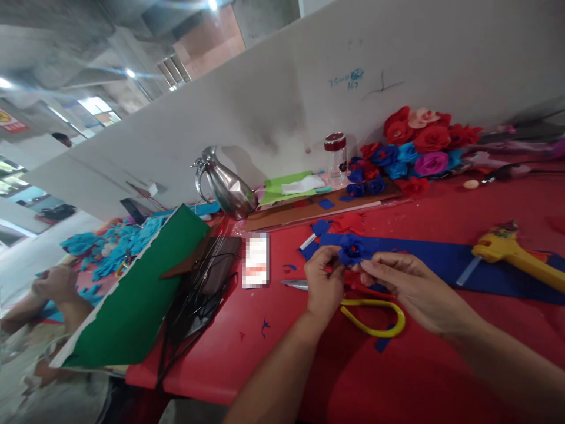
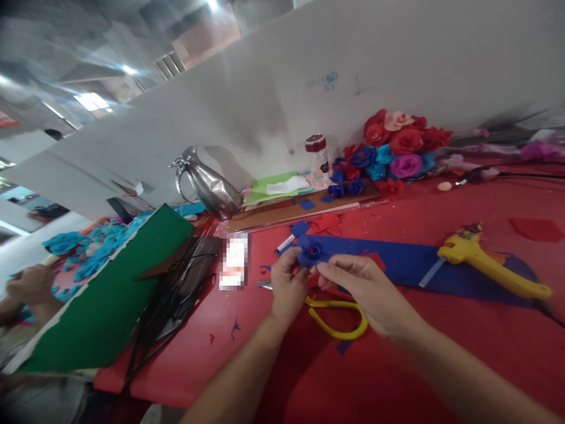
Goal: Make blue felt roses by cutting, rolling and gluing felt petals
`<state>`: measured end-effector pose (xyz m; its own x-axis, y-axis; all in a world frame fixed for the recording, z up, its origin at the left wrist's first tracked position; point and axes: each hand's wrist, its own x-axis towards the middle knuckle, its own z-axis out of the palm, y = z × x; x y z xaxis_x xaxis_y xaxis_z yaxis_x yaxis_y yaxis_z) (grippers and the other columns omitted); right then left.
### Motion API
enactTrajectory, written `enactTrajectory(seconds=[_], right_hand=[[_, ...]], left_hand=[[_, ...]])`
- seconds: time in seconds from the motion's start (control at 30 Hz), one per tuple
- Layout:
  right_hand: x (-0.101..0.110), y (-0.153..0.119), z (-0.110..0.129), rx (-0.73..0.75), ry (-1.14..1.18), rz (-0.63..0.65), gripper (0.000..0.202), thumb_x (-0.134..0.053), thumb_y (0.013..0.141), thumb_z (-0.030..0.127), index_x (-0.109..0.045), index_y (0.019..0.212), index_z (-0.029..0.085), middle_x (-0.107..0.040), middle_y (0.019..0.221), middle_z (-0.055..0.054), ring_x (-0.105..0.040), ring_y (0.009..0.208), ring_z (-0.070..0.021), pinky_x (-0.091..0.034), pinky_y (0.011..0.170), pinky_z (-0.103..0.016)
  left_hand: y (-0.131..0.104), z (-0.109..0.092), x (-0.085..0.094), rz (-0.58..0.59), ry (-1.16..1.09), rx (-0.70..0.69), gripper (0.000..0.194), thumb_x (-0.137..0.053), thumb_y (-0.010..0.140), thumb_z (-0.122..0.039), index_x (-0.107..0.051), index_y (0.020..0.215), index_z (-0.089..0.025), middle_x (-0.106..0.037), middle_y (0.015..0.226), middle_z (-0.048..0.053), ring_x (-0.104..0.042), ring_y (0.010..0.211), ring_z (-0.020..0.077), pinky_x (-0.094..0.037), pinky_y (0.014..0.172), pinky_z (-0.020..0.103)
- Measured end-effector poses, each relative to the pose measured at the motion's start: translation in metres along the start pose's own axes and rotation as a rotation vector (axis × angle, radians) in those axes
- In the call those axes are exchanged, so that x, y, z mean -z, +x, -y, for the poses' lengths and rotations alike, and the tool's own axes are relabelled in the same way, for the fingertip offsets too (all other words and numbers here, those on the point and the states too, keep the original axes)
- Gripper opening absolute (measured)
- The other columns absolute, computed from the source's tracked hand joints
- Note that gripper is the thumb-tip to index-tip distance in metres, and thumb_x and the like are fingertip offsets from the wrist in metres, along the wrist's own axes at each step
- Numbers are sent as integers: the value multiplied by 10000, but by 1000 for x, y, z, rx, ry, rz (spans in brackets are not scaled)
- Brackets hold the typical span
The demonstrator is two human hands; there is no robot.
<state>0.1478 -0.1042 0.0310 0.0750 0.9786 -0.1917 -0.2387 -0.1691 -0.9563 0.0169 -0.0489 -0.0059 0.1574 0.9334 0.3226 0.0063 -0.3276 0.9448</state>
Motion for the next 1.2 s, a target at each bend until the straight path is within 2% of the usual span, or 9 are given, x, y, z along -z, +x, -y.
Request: enactTrajectory(seconds=[0.1,0.27,0.47,0.6,0.8,0.97,1.2], right_hand=[[1,0,-1,21,49,-16,456,-803,531,654,-700,555,211,-662,614,-35,-589,630,-160,-482,649,-303],[4,5,-4,62,104,-165,408,-802,538,620,-701,540,224,-667,596,-37,-564,583,-155,-465,591,-291],[10,16,-8,52,158,-257,316,-842,506,519,-705,553,239,-695,624,-30,-583,618,-170,-478,621,-291],[14,17,-7,72,138,-269,274,-824,546,497,-704,567,251,-671,597,-15,-565,599,-164,-460,591,-285],[17,17,-7,168,75,-282,257,-783,604,496,-689,575,259,-675,613,-12,-578,624,-174,-469,638,-309],[18,20,-6,178,73,-295,241,-757,617,481,-675,575,258,-675,613,-17,-581,626,-178,-467,639,-316],[17,18,-2,131,105,-263,205,-765,614,436,-688,552,257,-671,626,-23,-569,635,-173,-478,676,-327]], left_hand=[[1,-1,-1,-7,-19,20,182,-511,626,-36,-630,670,-167,-612,677,-2,-525,639,120,-425,624,219],[1,3,0,-52,12,16,141,-518,643,-45,-581,642,-170,-577,661,-16,-496,625,114,-413,617,222],[2,9,2,-101,122,-122,94,-545,757,-114,-579,696,-178,-591,691,-7,-527,661,128,-440,658,243],[1,13,1,-116,173,-221,126,-529,775,-103,-556,684,-185,-603,704,1,-553,676,132,-452,667,245],[-2,14,-2,-92,207,-286,147,-507,810,-116,-551,691,-191,-625,723,15,-581,687,139,-468,661,245],[-2,14,-2,-122,240,-285,134,-526,813,-148,-557,689,-191,-630,734,23,-574,690,144,-468,673,256],[-3,18,-3,-160,176,-193,170,-576,845,-276,-608,704,-187,-600,688,14,-525,661,144,-445,665,263]])
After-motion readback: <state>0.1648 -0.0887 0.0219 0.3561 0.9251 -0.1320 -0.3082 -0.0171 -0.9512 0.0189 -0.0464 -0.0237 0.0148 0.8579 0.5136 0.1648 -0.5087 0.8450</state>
